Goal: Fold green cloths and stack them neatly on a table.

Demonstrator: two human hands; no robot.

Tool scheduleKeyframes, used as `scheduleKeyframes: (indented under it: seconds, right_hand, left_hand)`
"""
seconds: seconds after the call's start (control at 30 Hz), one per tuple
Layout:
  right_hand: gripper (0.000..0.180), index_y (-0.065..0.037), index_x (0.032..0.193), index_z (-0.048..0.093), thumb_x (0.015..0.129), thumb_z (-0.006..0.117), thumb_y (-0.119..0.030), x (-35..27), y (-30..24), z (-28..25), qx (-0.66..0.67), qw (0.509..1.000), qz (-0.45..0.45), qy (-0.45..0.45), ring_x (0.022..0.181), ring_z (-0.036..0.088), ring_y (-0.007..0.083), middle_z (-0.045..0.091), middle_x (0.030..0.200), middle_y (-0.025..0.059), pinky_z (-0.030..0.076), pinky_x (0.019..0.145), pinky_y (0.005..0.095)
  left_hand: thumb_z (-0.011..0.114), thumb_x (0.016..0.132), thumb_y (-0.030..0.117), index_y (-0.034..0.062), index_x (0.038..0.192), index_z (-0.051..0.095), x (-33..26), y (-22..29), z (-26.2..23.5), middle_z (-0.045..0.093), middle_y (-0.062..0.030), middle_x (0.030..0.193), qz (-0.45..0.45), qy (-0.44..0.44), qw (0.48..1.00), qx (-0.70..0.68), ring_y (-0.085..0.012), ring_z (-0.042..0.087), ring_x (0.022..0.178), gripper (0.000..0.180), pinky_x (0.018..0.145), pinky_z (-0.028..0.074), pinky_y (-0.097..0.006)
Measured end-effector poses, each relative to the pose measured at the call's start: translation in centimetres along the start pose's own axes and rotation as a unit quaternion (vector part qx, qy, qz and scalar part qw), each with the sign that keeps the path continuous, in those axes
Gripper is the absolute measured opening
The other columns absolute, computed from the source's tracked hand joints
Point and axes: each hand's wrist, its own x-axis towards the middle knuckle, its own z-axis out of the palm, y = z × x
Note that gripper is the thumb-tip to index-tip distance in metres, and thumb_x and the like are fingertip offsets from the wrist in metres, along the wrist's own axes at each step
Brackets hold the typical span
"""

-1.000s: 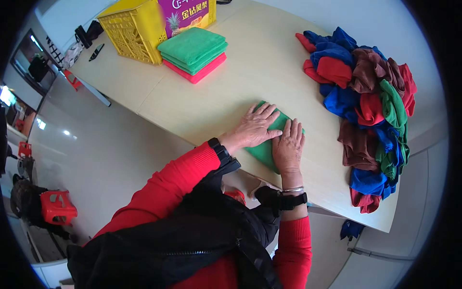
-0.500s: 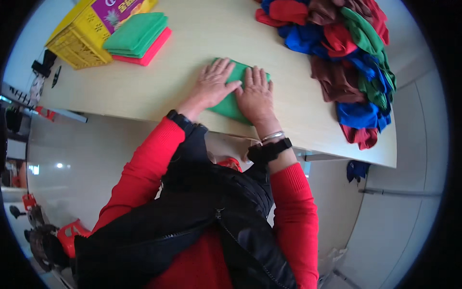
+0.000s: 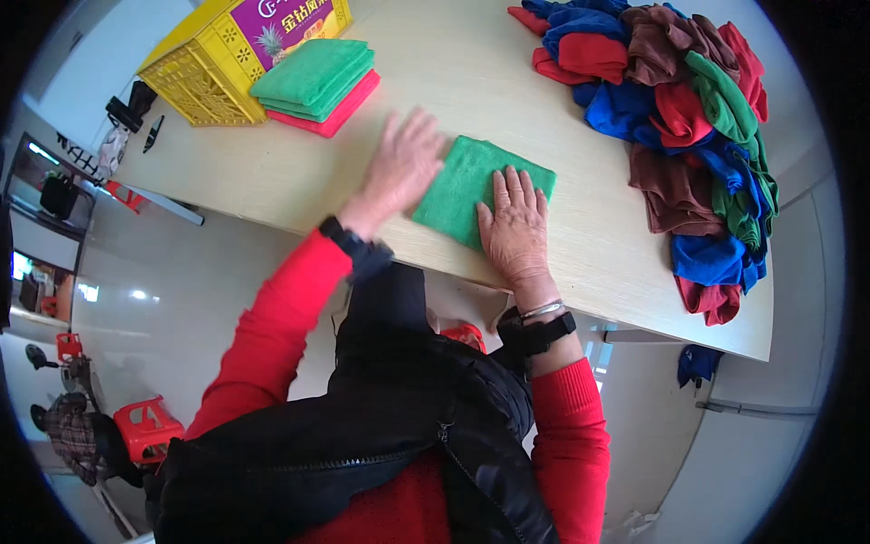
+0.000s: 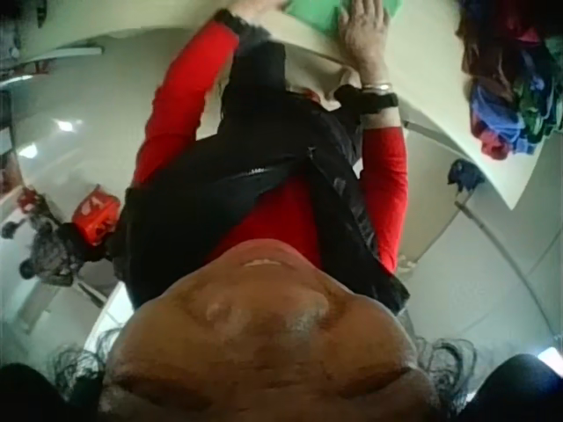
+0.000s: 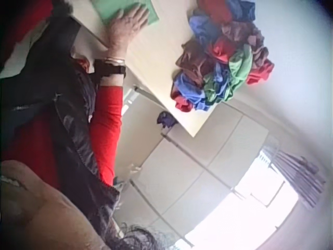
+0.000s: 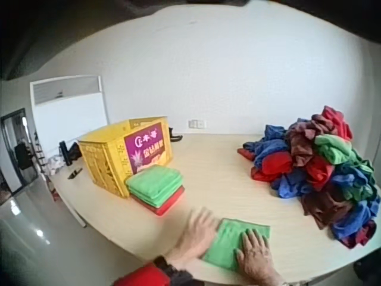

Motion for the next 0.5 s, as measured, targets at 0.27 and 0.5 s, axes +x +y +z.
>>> scheduleKeyframes:
  seconds: [0.27,0.5]
  right_hand:
    - [0.057,-0.004,0.146,0.043,0.099,0.050,-0.034,0.1,-0.4,0.1,0.023,0.999,-0.028,0.033,0.145,0.033,0.0344,0.041,0.153,0.0170,0.022,0.120,0.0488]
    - [0.057,-0.004,0.146,0.043,0.098,0.051,-0.034,0.4,-0.5,-0.1,0.018,1.000,-0.018,0.019,0.145,0.032,0.0339,0.040,0.153,0.0168,0.021,0.121,0.0487]
  left_hand:
    - [0.048,0.096,0.026,0.0067,0.142,0.054,3.9,-11.3,4.2,0.042,-0.0122,0.154,0.006,-0.172,0.866,0.469,-0.0346,0.030,0.146,0.051,0.120,0.011,-0.061]
    - [0.047,0.097,0.027,0.0069,0.141,0.055,5.9,-13.8,6.3,0.039,-0.0132,0.156,-0.021,-0.143,0.883,0.447,-0.0365,0.029,0.146,0.050,0.119,0.008,-0.063]
